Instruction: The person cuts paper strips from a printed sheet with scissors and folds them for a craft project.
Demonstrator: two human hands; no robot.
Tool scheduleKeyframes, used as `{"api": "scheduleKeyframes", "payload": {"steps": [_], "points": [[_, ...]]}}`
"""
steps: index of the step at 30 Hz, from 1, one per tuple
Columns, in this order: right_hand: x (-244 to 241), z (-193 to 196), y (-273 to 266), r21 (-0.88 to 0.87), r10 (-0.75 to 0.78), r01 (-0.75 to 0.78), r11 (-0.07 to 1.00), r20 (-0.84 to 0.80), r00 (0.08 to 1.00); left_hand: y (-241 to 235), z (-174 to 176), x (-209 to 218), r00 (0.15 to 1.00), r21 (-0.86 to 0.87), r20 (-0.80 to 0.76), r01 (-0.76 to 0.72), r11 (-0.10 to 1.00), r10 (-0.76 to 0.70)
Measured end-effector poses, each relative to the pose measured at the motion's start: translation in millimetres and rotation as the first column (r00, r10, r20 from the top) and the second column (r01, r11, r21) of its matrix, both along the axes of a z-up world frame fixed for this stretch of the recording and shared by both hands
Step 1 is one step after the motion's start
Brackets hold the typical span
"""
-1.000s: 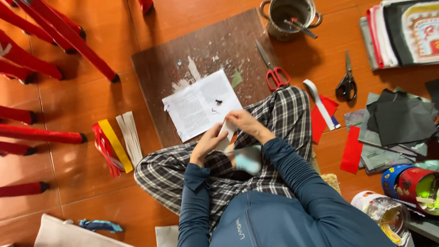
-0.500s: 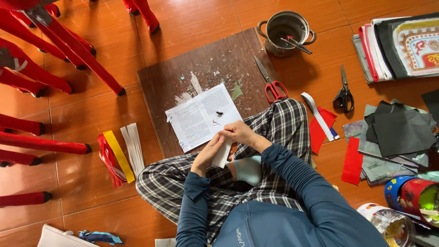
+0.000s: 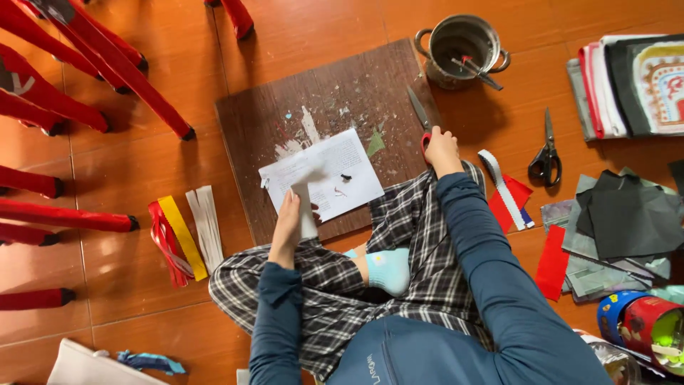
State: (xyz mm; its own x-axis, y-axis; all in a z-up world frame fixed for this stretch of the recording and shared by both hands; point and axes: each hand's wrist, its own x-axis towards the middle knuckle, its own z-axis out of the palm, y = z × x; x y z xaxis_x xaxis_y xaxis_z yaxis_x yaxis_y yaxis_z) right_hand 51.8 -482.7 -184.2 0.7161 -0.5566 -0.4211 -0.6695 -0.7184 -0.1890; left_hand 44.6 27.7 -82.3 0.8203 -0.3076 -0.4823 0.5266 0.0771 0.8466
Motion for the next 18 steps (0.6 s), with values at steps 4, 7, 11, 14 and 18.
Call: {"api": "scheduleKeyframes", "payload": {"steps": [4, 7, 11, 14, 18], "points": [[5.3, 43.2, 29.2, 0.011, 0.007, -0.007, 1.0, -0.018, 1.0, -9.8, 2.3, -2.1, 0.997, -0.082, -0.075, -0.034, 0.996, 0.028], [9.5, 50.3, 33.2, -0.04, 0.034, -0.037, 0.999, -0.058, 0.998, -11.8, -5.4, 2.4, 0.997, -0.093, -0.07, -0.029, 0.995, 0.023], [4.5, 82.8, 51.4, -0.071, 0.065, -0.068, 0.995, -0.038, 0.997, -12.3, 6.9, -1.7, 0.998, -0.067, 0.031, -0.052, 0.996, 0.054], [-2.4, 109.2, 71.6, 0.076, -0.022, 0.011, 0.997, 0.141, 0.99, -12.0, 3.1, 1.3, 0.995, -0.054, 0.04, -0.092, 0.994, 0.095], [-40.2, 170.9, 133.5, 0.468, -0.052, -0.216, 0.857, 0.495, 0.867, -26.4, 106.9, -15.6, 0.933, 0.404, 0.346, -0.051, 0.913, -0.101]]}}
